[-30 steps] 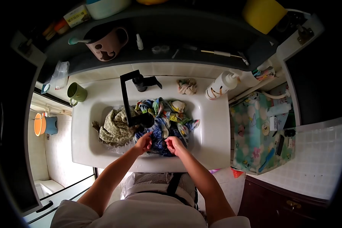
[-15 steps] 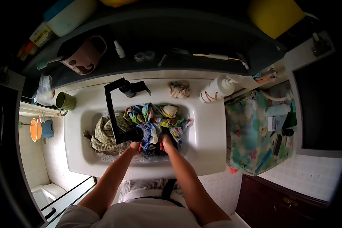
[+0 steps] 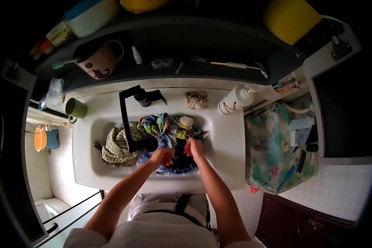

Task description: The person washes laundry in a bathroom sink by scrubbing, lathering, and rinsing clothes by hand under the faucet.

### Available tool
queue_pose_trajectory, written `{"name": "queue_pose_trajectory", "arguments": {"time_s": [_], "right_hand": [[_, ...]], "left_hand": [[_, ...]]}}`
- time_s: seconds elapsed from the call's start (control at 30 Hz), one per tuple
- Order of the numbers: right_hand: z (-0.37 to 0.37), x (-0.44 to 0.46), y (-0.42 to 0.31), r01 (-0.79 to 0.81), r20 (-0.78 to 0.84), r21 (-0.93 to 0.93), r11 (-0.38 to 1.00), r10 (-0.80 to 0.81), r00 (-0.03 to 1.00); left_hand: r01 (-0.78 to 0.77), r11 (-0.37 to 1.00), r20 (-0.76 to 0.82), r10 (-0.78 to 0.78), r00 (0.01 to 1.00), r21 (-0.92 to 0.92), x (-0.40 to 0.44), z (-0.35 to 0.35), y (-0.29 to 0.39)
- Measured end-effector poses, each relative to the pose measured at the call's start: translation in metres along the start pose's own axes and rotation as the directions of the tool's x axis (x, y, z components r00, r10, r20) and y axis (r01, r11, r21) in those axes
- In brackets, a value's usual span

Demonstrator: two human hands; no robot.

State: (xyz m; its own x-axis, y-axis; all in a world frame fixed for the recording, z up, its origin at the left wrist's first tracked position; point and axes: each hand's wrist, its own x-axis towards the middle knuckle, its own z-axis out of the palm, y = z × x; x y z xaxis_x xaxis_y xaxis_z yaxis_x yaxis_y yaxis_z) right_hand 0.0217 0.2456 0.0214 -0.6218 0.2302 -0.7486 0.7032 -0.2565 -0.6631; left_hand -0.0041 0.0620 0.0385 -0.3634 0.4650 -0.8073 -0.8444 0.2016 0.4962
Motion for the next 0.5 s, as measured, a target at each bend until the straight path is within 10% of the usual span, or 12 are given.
{"name": "queue_pose_trajectory", "arguments": {"time_s": [0.27,0.37,0.5], "right_hand": [[0.024,0.055,0.024,-0.187,-0.28,0.153,0.97,0.224,0.934],[0.019,0.124,0.084,-0.007,-0.422,-0.239,0.971,-0.098,0.901],[0.033,0.064,0.022,-0.131,-0.396,0.169,0.977,0.189,0.899]], "left_hand": [[0.148,0.989,0.014,-0.148,0.989,0.025,0.048,-0.003,-0.002],[0.084,0.996,-0.008,-0.084,0.996,0.034,0.066,-0.008,-0.013],[0.104,0.994,0.03,-0.105,0.994,0.044,0.063,-0.008,-0.011]]}}
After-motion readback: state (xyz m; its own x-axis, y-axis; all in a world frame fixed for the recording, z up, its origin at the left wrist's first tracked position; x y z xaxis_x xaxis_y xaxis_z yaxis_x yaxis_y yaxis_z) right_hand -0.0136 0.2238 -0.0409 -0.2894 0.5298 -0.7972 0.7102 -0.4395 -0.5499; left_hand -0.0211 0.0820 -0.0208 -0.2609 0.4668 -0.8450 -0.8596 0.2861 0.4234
